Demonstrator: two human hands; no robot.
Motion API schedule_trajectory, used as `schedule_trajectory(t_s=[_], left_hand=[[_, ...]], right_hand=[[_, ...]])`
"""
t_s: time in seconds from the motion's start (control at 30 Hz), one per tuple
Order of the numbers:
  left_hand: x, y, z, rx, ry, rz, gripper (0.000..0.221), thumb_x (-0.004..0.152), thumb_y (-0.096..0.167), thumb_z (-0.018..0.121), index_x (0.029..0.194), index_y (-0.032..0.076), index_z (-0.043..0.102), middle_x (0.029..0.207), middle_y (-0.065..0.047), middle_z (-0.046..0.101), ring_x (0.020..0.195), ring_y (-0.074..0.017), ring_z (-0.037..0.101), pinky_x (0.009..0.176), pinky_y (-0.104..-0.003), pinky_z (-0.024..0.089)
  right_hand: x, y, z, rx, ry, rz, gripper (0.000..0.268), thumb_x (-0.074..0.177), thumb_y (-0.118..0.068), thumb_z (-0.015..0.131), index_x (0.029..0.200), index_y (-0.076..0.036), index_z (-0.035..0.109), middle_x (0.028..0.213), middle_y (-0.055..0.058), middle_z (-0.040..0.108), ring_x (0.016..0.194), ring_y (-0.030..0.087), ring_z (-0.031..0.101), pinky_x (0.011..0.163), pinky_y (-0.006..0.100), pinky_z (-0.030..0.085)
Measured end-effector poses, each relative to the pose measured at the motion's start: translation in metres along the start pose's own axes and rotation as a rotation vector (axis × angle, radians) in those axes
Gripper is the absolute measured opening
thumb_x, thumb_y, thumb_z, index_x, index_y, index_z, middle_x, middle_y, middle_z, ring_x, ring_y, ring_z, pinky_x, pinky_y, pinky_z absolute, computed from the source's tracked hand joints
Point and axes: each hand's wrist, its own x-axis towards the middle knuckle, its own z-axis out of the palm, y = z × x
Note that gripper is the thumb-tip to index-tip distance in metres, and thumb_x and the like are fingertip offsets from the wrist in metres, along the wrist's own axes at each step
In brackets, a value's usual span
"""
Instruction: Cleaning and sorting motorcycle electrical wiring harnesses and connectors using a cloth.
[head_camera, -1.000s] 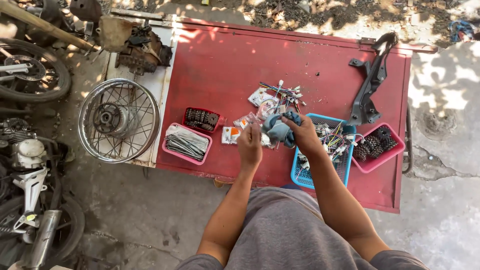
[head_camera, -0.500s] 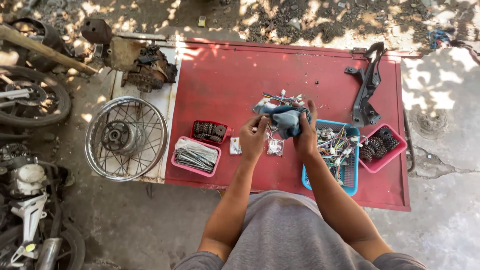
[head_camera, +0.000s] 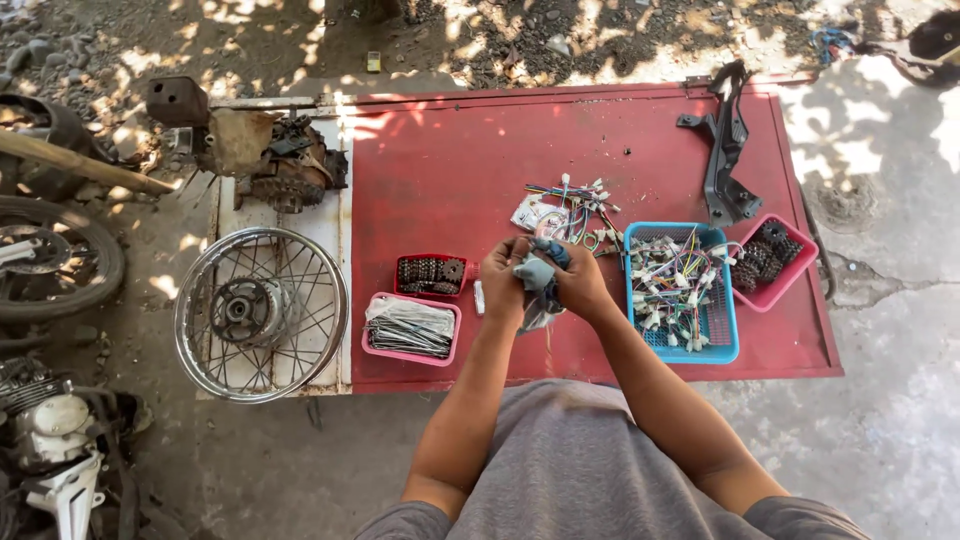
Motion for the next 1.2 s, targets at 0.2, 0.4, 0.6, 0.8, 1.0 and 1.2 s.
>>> schedule_trajectory(t_s=[0.2,0.4,0.6,0.8,1.0,1.2], left_hand=[[0.021,0.004,-0.053,-0.243,0.046,0.053,0.025,0.107,0.025,0.072,0.101,0.001,0.070,0.078,-0.002,0.062,0.065,-0.0096,0.057,0.058,-0.026,0.046],[0.006,-0.012,-0.060,-0.082,0.228,-0.026,0.029,0.098,0.031,0.074,0.106,0.004,0.072,0.083,0.000,0.064,0.059,-0.0089,0.045,0.048,-0.025,0.034],[-0.009,0.018,-0.049,0.235,0.197,0.095,0.034,0.094,0.028,0.077,0.113,0.000,0.072,0.095,0.000,0.070,0.078,-0.0066,0.055,0.062,-0.024,0.042],[-0.011,0.029,-0.050,0.310,0.246,0.210,0.033,0.093,0.028,0.078,0.112,0.001,0.074,0.092,0.000,0.070,0.078,-0.0057,0.057,0.065,-0.023,0.045],[0.001,0.029,-0.064,0.290,0.367,0.230,0.030,0.094,0.025,0.077,0.112,0.001,0.075,0.094,0.000,0.070,0.075,-0.0065,0.054,0.064,-0.026,0.043],[0.010,0.017,-0.072,0.335,0.215,0.206,0.026,0.096,0.021,0.076,0.110,-0.001,0.074,0.100,-0.004,0.074,0.090,-0.0088,0.064,0.082,-0.027,0.052]], right_hand=[[-0.017,-0.037,0.030,-0.313,-0.045,-0.044,0.030,0.100,-0.024,0.067,0.083,0.001,0.067,0.060,0.004,0.060,0.054,0.010,0.056,0.051,0.031,0.047],[-0.033,-0.019,0.038,-0.013,0.189,0.243,0.025,0.102,-0.021,0.064,0.088,-0.001,0.070,0.061,0.004,0.061,0.049,0.014,0.053,0.045,0.033,0.039],[-0.024,0.005,0.029,0.021,0.589,-0.192,0.017,0.103,-0.019,0.067,0.104,-0.002,0.068,0.089,0.002,0.069,0.081,0.009,0.063,0.074,0.025,0.051],[-0.014,-0.002,0.031,0.650,0.669,-0.261,0.024,0.107,-0.020,0.057,0.125,-0.003,0.058,0.106,0.004,0.063,0.095,0.014,0.061,0.085,0.028,0.053],[-0.002,0.016,0.027,0.514,0.870,-0.369,0.024,0.110,-0.006,0.058,0.133,-0.002,0.053,0.113,0.004,0.061,0.101,0.014,0.057,0.093,0.029,0.051],[-0.001,0.010,0.027,0.213,0.708,-0.503,0.035,0.099,0.015,0.049,0.119,-0.003,0.072,0.118,0.005,0.065,0.112,0.017,0.065,0.106,0.031,0.053]])
